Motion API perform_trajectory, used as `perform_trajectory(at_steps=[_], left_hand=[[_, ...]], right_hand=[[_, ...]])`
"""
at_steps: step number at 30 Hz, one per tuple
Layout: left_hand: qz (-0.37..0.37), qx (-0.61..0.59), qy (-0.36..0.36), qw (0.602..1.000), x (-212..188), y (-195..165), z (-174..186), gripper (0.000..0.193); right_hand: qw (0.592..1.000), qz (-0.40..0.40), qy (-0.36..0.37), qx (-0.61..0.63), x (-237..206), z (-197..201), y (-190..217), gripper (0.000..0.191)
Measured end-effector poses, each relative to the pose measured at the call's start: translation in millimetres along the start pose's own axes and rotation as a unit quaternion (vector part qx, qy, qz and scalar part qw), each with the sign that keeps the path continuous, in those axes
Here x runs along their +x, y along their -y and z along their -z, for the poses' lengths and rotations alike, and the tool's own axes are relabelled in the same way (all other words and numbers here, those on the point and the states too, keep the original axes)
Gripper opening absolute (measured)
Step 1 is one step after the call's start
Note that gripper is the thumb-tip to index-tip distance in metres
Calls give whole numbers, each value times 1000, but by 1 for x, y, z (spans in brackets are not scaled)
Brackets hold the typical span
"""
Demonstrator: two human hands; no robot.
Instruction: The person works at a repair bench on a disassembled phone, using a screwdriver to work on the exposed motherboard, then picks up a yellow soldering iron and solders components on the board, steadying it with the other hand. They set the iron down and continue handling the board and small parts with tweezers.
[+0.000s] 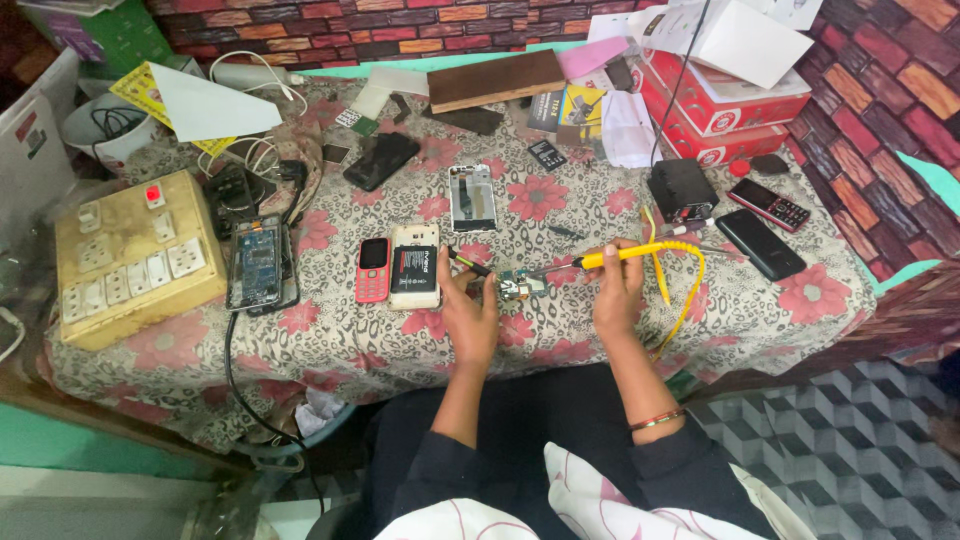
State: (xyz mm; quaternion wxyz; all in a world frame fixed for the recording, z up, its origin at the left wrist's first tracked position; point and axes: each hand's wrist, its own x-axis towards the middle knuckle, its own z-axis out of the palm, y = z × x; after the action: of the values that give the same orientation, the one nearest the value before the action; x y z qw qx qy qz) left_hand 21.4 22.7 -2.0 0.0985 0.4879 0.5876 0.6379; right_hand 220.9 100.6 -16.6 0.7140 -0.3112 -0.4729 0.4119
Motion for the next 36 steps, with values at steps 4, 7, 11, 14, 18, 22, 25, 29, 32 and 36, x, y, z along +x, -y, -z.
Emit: perform_trajectory(at_steps=[4,7,11,14,18,22,25,29,32,36], left_hand=[[-3,-5,0,1000,0,-1,0,87],[-14,1,-5,1000,0,-2,1,86],[11,-14,7,1000,0,-3,1,86],[11,-5,5,1000,0,-2,1,86],[-11,0,-5,1000,0,-1,0,87],[-4,1,-1,1000,1,0,-1,87],[-12,4,-3,1000,0,0,-1,88],[7,-1,5,1000,1,-1,-1,88],[-3,-4,3,1000,1,0,-1,88],[-10,-3,1,1000,1,1,-1,88]], right_hand=[[999,16,-34,-1,1,4,-5,23],[999,17,-36,23,1,4,-7,23],[999,12,-33,9,1,4,-6,23],[999,-3,-34,5,0,4,-3,22],[999,-8,-42,18,0,3,-2,22],[999,-1,-33,8,0,4,-1,21],[1000,-16,-14,-11,0,4,0,21],[1000,-12,-13,0,0,5,0,20],[999,0,-33,7,-1,4,-1,18],[996,28,-78,-45,-2,5,-2,16]])
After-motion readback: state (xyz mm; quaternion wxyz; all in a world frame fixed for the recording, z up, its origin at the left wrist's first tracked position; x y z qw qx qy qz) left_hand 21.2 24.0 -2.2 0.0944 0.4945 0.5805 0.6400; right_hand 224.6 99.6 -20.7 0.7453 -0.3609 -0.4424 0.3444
